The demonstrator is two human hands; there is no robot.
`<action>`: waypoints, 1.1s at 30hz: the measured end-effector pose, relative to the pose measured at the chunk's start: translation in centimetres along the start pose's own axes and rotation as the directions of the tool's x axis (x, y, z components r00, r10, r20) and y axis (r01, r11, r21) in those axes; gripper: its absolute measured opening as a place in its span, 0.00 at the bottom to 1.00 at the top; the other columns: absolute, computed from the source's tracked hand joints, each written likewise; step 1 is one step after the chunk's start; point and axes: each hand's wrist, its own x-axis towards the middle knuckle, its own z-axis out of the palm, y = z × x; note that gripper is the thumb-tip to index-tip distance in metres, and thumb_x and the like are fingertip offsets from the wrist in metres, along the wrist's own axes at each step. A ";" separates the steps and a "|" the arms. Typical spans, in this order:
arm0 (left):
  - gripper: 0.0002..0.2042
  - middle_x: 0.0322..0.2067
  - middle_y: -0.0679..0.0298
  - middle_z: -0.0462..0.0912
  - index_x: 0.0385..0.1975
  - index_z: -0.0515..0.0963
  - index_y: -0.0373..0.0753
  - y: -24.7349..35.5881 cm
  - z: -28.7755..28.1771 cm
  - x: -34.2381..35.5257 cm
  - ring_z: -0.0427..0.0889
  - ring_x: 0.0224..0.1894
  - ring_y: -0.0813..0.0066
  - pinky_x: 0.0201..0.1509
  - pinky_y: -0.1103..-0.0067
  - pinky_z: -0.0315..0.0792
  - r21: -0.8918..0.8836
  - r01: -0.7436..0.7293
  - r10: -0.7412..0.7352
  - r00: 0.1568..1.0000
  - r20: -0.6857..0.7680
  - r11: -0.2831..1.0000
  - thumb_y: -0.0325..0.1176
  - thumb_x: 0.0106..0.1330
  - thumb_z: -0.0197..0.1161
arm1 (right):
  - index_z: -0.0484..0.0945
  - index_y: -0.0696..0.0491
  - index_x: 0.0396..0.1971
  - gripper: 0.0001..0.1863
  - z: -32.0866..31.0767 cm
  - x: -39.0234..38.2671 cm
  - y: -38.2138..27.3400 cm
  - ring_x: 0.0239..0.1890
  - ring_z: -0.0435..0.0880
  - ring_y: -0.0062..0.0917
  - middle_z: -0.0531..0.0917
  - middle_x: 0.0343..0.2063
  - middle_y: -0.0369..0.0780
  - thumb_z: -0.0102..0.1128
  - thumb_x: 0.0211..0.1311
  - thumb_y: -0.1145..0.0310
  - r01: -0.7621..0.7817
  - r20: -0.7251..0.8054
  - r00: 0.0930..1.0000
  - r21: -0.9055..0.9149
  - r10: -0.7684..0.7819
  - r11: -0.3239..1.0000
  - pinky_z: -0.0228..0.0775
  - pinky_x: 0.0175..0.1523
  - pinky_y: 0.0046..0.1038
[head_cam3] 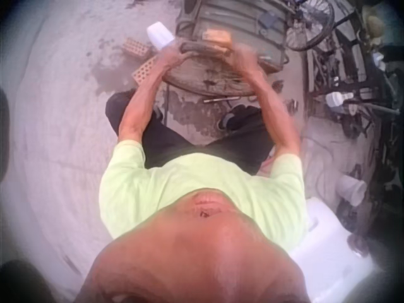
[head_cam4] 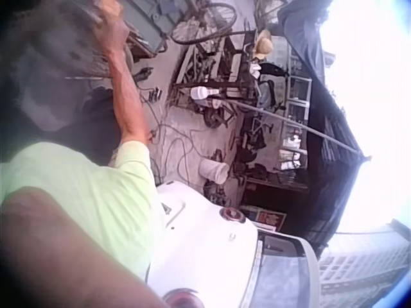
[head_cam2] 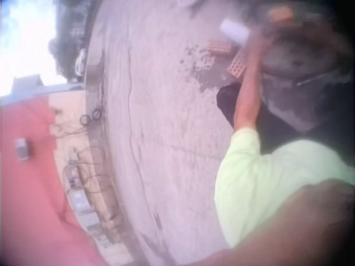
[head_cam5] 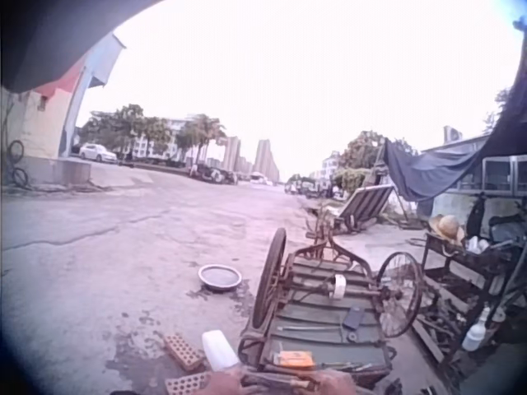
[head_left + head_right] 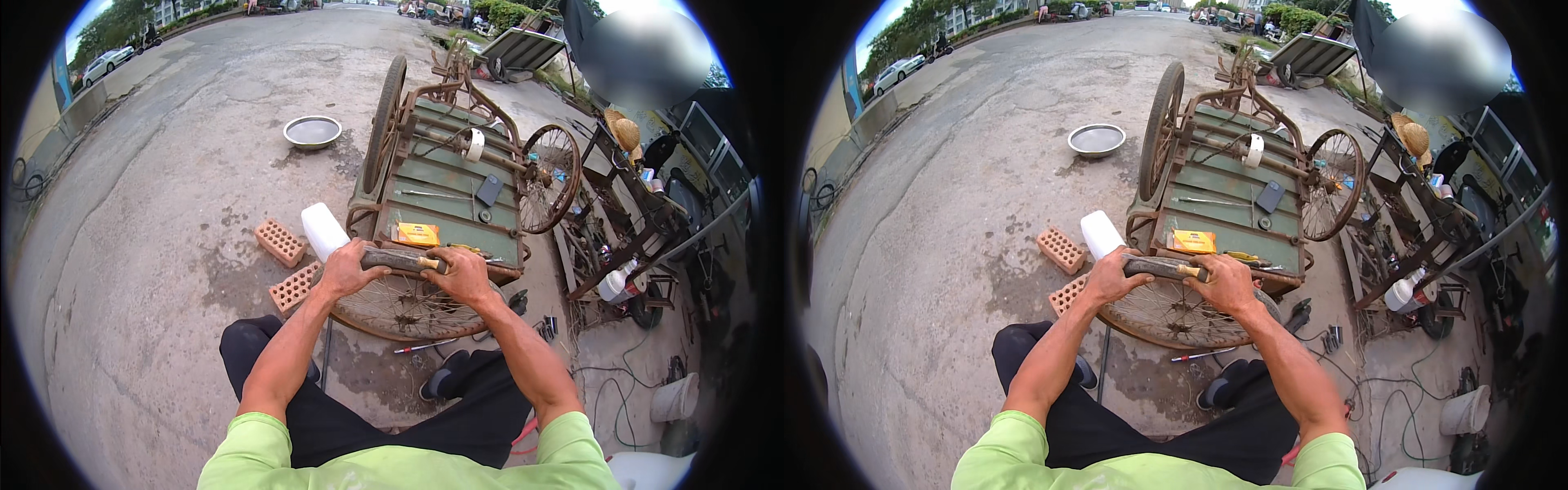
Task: The person uses a tire lever to pry the tire bead off the rim of a wheel. They rotate the wheel and repeatedly insert the lever to work the tire off the rim, then remove the tire and inner tube from the rim.
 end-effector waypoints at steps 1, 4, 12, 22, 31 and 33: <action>0.30 0.46 0.50 0.90 0.51 0.88 0.35 1.0 0.0 0.4 0.90 0.50 0.48 0.54 0.59 0.82 0.029 -0.014 0.013 0.999 0.029 0.999 0.55 0.60 0.83 | 0.92 0.50 0.51 0.24 0.4 0.3 -0.2 0.48 0.93 0.41 0.94 0.45 0.43 0.85 0.57 0.54 0.008 -0.028 1.000 0.006 -0.008 1.000 0.84 0.56 0.39; 0.31 0.45 0.48 0.90 0.53 0.87 0.36 1.5 -0.2 0.6 0.89 0.49 0.46 0.54 0.58 0.82 0.074 -0.030 0.022 0.994 0.103 0.997 0.56 0.61 0.82 | 0.92 0.50 0.50 0.24 1.3 1.5 -1.5 0.49 0.93 0.41 0.94 0.46 0.44 0.85 0.57 0.55 0.013 -0.020 1.000 0.087 -0.011 0.996 0.84 0.57 0.39; 0.33 0.40 0.51 0.87 0.49 0.85 0.33 3.0 1.0 0.9 0.89 0.41 0.50 0.46 0.59 0.81 0.249 -0.231 0.246 0.969 -0.031 0.940 0.61 0.63 0.79 | 0.90 0.49 0.56 0.24 0.4 0.5 -0.6 0.54 0.91 0.42 0.92 0.51 0.44 0.81 0.63 0.56 -0.057 0.019 0.998 0.149 0.055 0.987 0.83 0.60 0.41; 0.32 0.34 0.53 0.84 0.41 0.82 0.34 2.6 2.0 1.5 0.89 0.35 0.51 0.40 0.61 0.82 0.282 -0.157 0.178 0.983 -0.050 0.946 0.64 0.66 0.76 | 0.90 0.55 0.53 0.29 3.3 -1.2 0.8 0.51 0.90 0.44 0.92 0.46 0.47 0.85 0.58 0.50 -0.112 -0.243 0.964 0.002 0.109 0.994 0.79 0.58 0.45; 0.31 0.36 0.48 0.90 0.41 0.85 0.34 2.7 1.2 2.2 0.93 0.37 0.48 0.41 0.59 0.85 0.287 0.008 0.000 1.000 -0.029 0.958 0.63 0.68 0.75 | 0.90 0.59 0.48 0.30 3.3 1.7 0.0 0.47 0.92 0.48 0.92 0.41 0.53 0.82 0.61 0.46 -0.217 -0.113 0.970 0.010 0.217 0.976 0.82 0.54 0.45; 0.32 0.36 0.48 0.90 0.42 0.85 0.34 2.7 1.1 2.3 0.93 0.37 0.48 0.40 0.58 0.85 0.306 0.006 -0.005 1.000 -0.004 0.952 0.66 0.69 0.72 | 0.89 0.59 0.52 0.31 2.5 2.0 0.3 0.49 0.91 0.50 0.91 0.44 0.54 0.81 0.63 0.46 -0.189 -0.045 0.981 0.026 0.190 0.982 0.82 0.56 0.46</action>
